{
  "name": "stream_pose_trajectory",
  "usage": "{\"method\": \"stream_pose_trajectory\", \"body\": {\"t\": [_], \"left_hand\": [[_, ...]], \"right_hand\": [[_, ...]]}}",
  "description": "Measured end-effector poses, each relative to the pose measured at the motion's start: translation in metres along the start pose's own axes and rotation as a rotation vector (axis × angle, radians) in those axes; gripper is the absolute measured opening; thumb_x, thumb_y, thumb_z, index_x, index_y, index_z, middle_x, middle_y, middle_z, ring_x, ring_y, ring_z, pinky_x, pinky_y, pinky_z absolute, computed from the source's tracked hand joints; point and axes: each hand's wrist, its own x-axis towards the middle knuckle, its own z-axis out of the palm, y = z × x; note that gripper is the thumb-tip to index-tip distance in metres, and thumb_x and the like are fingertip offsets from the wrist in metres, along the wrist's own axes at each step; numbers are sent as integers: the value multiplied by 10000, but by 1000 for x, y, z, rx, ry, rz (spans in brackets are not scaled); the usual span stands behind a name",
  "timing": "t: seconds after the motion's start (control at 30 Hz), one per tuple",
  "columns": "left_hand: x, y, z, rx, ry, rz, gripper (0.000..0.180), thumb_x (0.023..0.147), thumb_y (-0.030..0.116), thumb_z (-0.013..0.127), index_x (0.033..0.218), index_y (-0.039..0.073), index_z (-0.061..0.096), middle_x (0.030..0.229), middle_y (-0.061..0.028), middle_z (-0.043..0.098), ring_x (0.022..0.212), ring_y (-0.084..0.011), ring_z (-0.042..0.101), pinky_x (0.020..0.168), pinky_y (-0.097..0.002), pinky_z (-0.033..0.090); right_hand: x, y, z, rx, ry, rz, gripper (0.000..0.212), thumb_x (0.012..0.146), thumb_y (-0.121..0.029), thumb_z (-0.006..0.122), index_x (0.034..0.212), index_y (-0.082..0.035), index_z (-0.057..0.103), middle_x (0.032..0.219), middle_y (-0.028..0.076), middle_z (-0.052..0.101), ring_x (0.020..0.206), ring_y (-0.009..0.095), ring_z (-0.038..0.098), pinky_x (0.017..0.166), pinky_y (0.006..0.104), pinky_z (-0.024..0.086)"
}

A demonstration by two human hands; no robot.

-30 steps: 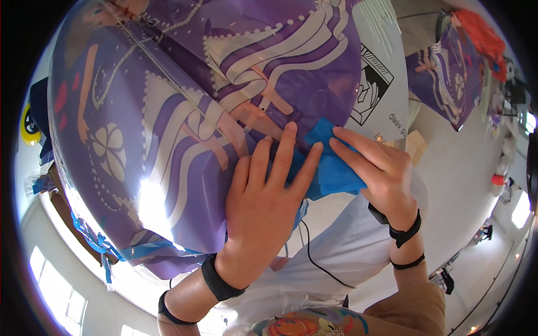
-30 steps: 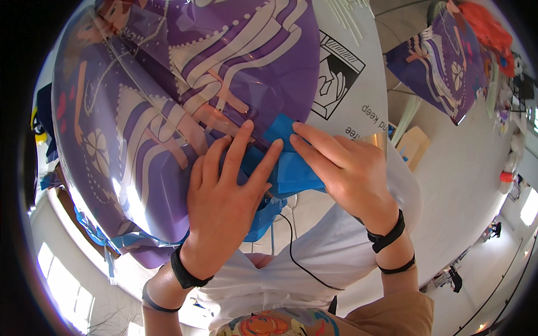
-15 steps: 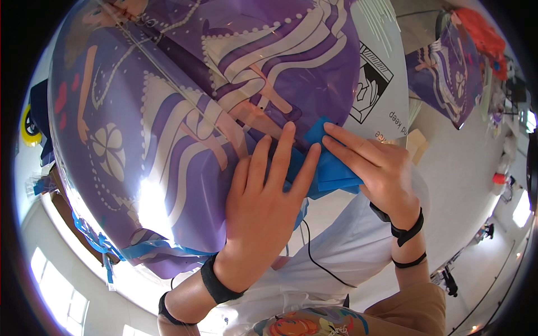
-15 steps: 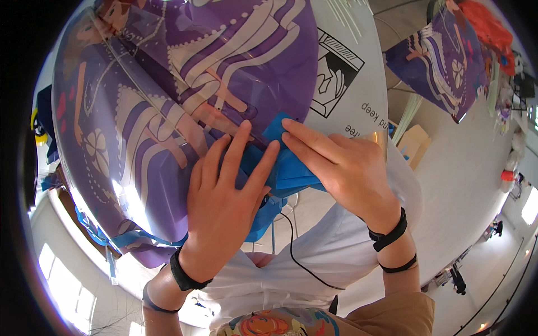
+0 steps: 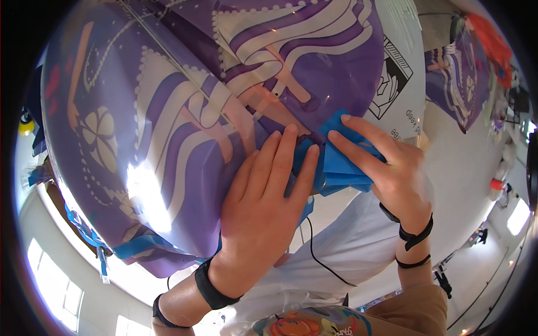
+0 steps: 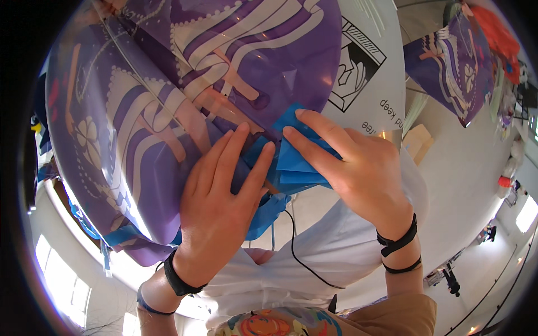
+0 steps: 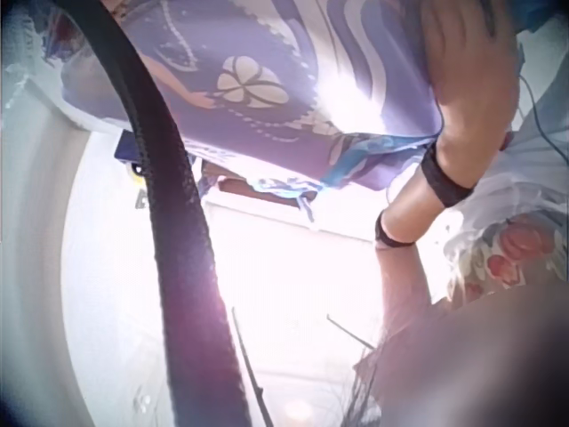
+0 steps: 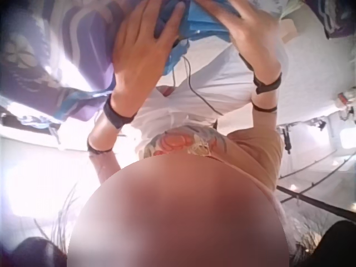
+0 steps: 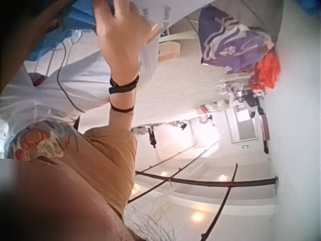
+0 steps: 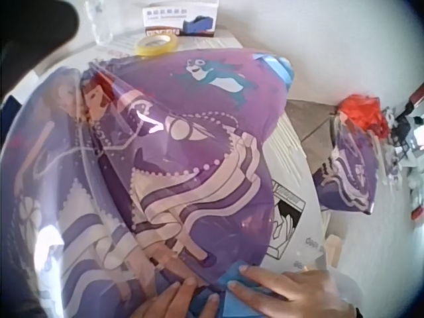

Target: Fold and organize plastic character kites and their ribbons.

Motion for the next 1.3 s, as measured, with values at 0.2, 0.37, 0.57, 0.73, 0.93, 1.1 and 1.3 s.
{"method": "stream_pose_trajectory", "body": {"t": [0.2,0.37,0.57,0.73,0.93,1.1,1.3], "left_hand": [[0,0,-1,7,-11,-6,610,733,167,764,1334,137,665,1484,-160,499,1297,-328,542,1028,-432,482],[2,1,2,-1,-8,-12,597,755,145,757,1344,135,659,1485,-162,497,1297,-332,542,1033,-437,476],[2,1,-2,7,-35,-6,587,773,127,750,1352,139,655,1486,-166,495,1299,-340,540,1032,-442,474],[2,1,-1,36,-3,19,577,748,139,696,1324,116,659,1472,-181,510,1294,-326,549,1035,-420,477],[1,1,0,6,0,-4,606,733,111,724,1336,144,668,1478,-170,504,1291,-342,550,1022,-439,486],[2,2,0,3,13,-5,589,740,116,717,1327,134,672,1471,-176,508,1287,-343,553,1022,-439,489],[1,2,-2,7,14,-2,572,752,119,711,1323,127,671,1467,-178,509,1291,-341,549,1027,-437,486]], "right_hand": [[1,-1,3,-2,12,9,489,708,-76,672,1169,-215,759,1287,-27,666,713,124,655,562,256,524],[0,1,4,24,39,-9,481,695,-81,684,1159,-177,763,1291,-13,666,739,128,670,560,259,524],[0,2,2,55,11,-7,483,687,-83,688,1158,-161,759,1303,-1,662,716,138,658,560,263,509],[-2,5,4,74,30,-15,458,705,-87,687,1154,-145,757,1315,12,665,692,142,646,559,261,504],[-3,5,3,102,23,-17,414,734,-89,684,1141,-125,755,1331,33,665,680,138,653,561,261,508],[-3,6,4,100,41,-18,400,744,-88,687,1136,-125,758,1334,36,665,675,138,660,570,252,517],[-3,5,5,88,42,-24,398,747,-87,688,1136,-127,761,1339,35,661,683,133,664,572,249,519]]}}
